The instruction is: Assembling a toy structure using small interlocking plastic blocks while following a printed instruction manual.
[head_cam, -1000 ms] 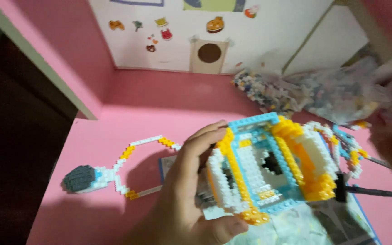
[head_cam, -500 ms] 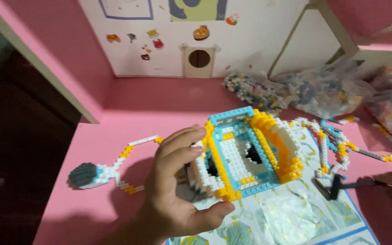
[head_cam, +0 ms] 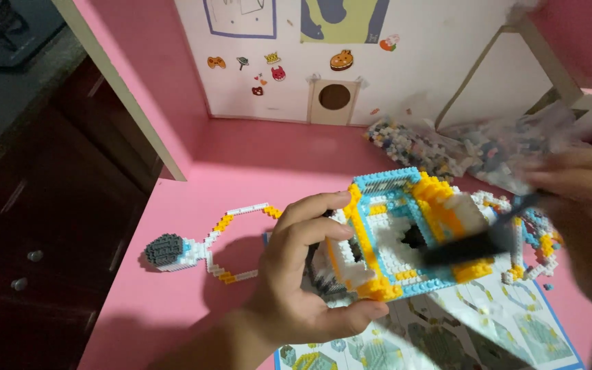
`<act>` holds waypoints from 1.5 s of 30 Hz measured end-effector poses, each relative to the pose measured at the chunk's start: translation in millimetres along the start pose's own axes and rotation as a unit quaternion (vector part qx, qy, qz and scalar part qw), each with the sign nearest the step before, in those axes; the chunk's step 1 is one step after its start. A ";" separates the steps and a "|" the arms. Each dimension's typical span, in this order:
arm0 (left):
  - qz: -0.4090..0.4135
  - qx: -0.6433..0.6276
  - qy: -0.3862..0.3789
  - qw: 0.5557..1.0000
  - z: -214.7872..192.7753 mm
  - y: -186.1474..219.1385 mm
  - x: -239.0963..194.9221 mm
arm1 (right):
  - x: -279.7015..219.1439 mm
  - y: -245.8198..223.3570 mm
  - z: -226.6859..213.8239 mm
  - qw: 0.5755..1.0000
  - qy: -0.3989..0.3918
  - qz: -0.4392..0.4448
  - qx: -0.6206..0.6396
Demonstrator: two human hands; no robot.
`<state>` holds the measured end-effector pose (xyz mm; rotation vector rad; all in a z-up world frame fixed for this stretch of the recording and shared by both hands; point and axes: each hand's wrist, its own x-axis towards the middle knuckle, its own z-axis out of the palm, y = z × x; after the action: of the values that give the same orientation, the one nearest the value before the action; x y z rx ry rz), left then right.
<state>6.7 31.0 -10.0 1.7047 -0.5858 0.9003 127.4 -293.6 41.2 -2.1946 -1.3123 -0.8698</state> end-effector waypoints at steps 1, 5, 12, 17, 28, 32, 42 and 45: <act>0.000 0.000 0.001 1.000 -0.1 0.1 0.3 | 12.9 -13.8 6.5 1.000 0.000 -0.001 0.000; -0.020 -0.008 0.012 1.000 -1.3 -0.4 1.1 | 50.7 -49.6 26.1 0.994 0.028 0.070 0.073; -0.023 -0.002 0.018 1.000 -2.9 1.1 2.9 | 50.6 -31.2 33.0 0.992 0.011 0.019 0.121; -0.029 0.005 0.013 0.999 -2.9 0.8 2.4 | 47.4 -10.7 26.0 0.986 -0.040 0.020 0.161; -0.007 -0.012 0.013 1.000 -4.2 -0.3 5.0 | 69.7 7.7 16.1 0.979 -0.135 -0.027 0.149; -0.031 -0.007 0.012 0.999 -4.9 1.0 5.2 | 85.8 -26.1 10.8 0.988 -0.149 0.032 0.027; -0.007 -0.017 0.008 1.000 -4.7 -0.5 1.4 | 85.5 -32.6 12.5 0.983 -0.134 0.075 0.102; -0.097 -0.055 0.002 0.994 -6.6 5.4 4.6 | 81.9 -29.7 17.8 0.986 -0.155 0.016 -0.054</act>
<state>3.5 35.8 -2.2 1.6289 -0.4491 0.7197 135.1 -218.4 87.8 -2.5063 -1.3902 -0.6176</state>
